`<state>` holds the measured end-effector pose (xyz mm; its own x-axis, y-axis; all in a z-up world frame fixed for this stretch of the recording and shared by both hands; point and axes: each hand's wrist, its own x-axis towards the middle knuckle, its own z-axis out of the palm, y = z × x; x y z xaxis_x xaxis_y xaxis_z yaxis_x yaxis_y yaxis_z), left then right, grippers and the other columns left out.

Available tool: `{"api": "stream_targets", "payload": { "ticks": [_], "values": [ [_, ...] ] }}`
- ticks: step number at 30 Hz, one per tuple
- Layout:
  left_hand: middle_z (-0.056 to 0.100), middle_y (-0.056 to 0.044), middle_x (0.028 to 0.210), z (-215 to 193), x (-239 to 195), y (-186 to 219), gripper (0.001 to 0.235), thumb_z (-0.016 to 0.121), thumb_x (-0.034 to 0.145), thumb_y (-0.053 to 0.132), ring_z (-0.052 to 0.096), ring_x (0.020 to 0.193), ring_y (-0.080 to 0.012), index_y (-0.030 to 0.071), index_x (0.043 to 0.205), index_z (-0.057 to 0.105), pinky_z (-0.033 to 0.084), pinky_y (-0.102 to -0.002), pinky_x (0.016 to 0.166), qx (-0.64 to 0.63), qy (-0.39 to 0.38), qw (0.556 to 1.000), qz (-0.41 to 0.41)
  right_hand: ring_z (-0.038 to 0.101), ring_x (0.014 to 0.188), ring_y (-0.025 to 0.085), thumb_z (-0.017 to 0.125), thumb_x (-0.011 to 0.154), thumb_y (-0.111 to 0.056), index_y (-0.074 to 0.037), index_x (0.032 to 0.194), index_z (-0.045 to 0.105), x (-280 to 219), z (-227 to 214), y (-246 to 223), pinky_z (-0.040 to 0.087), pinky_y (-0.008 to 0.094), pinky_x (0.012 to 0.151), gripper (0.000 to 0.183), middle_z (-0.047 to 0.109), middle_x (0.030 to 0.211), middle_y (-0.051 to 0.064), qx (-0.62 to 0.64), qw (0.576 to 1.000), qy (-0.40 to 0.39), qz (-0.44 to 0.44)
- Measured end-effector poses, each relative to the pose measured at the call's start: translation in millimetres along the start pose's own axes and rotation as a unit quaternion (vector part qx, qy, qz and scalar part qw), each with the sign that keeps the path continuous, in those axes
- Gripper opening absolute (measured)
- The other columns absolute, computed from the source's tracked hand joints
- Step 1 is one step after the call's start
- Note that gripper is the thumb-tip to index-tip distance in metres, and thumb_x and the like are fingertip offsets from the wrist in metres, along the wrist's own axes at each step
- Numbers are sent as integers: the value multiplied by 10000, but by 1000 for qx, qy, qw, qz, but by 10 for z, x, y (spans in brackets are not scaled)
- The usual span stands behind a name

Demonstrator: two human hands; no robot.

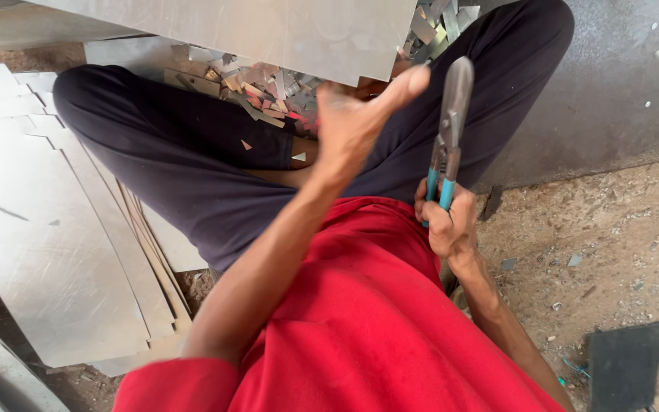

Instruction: The person sits cross-legged on the floor and uses tin snips to cut a large metal sheet. They repeatedly trim the edges of the sheet, creating small metal scraps that fall onto the ground around them.

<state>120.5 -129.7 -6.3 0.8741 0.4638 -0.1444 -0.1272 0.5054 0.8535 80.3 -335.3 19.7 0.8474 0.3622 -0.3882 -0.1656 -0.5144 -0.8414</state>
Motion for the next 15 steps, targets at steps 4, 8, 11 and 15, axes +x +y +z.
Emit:
{"api": "stream_targets", "payload": {
  "ticks": [4,8,11,15],
  "values": [
    [786,-134,965,173,26,-65,267,771,923,162,766,842,-185,-38,1095,730,588,-306,708,-71,59,989,-112,581,551,144,467,749,-147,33,832,628,5,22,-149,487,291,506,255,617,637,76,2,1000,11,0],
    [804,-98,1030,-40,34,-163,235,734,965,145,767,918,-127,-19,1133,757,621,-290,825,103,9,994,-21,570,531,143,473,750,-142,26,807,629,41,78,-136,485,290,498,235,607,618,79,-4,1000,3,-15],
    [798,-73,1066,-151,19,-198,255,735,972,170,760,962,-104,-29,1129,766,629,-282,869,141,-19,990,21,574,526,136,479,760,-147,21,803,632,79,116,-126,493,286,498,231,608,620,78,-8,1000,-5,-22],
    [802,-84,1008,-259,-34,-92,304,774,910,196,716,898,-132,-31,1112,781,597,-310,792,259,-56,963,-46,583,521,133,490,759,-150,22,813,647,87,92,-97,500,284,485,239,619,622,74,-14,1000,-5,-22]
  ]
}}
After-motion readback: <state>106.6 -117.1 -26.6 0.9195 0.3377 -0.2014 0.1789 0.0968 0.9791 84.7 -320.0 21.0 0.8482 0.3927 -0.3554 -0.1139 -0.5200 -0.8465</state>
